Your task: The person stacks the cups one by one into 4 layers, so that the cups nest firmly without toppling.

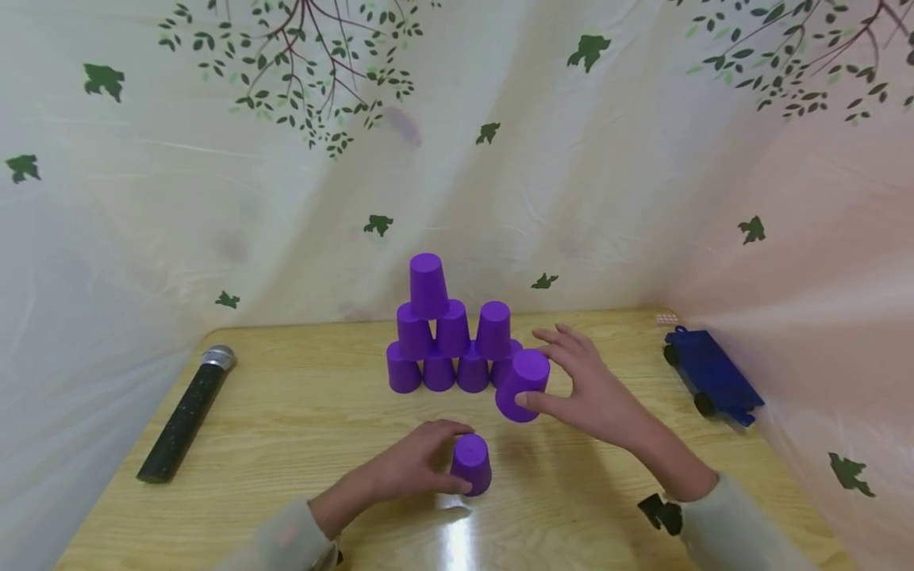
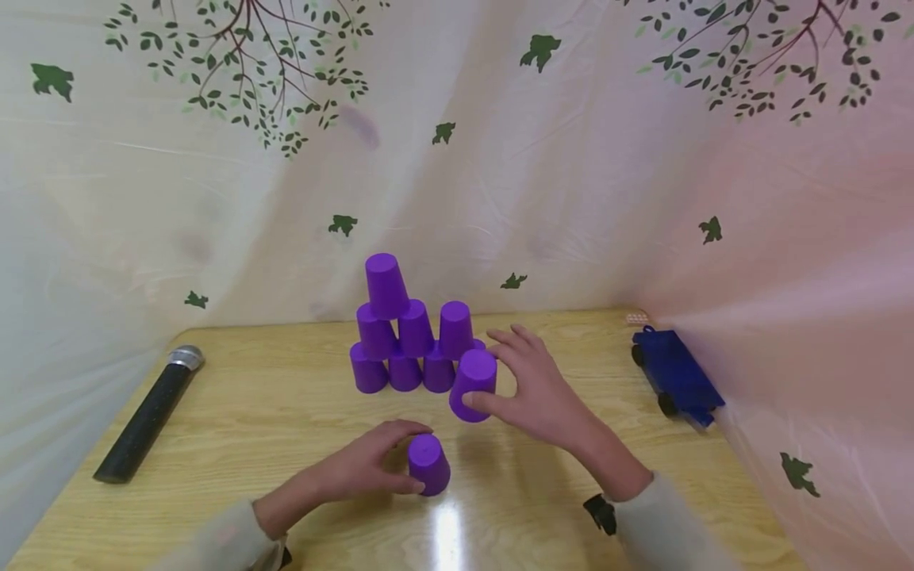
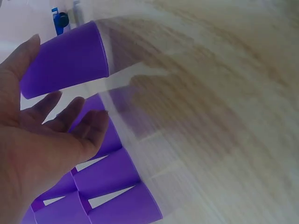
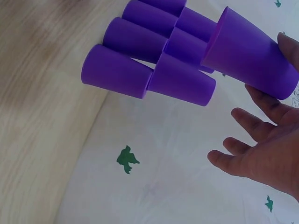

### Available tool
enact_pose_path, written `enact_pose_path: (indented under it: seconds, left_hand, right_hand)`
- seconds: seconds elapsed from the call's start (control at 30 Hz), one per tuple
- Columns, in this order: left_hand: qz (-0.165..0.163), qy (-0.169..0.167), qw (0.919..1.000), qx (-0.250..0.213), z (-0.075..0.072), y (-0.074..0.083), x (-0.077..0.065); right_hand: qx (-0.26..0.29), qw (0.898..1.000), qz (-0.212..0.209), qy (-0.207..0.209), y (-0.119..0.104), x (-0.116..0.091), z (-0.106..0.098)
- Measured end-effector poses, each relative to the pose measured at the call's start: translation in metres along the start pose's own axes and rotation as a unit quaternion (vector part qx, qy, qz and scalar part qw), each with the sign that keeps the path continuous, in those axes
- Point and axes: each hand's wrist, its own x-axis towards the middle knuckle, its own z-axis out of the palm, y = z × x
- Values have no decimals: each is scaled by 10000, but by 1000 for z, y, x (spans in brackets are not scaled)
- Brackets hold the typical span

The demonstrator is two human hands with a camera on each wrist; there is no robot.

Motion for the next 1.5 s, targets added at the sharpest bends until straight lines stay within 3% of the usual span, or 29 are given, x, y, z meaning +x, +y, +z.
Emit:
enact_pose_path:
  seconds: [0.4, 0.77, 1.0, 1.5]
  left_hand:
    - [242, 59, 9996, -121, 8, -2, 3]
    - [-73, 136, 9999, 52, 10, -1, -1]
    - [-14, 208, 9994, 283, 9, -2, -5]
    - [-244, 200, 9993, 207, 7, 0, -11]
  right_hand:
    - [-98, 9999, -72, 22, -10, 21, -11]
    - [-79, 9999, 104, -7, -15, 41, -19]
    - [-105, 9998, 135, 60, -19, 57, -24]
    - [-342, 9992, 188, -25, -32, 90, -28]
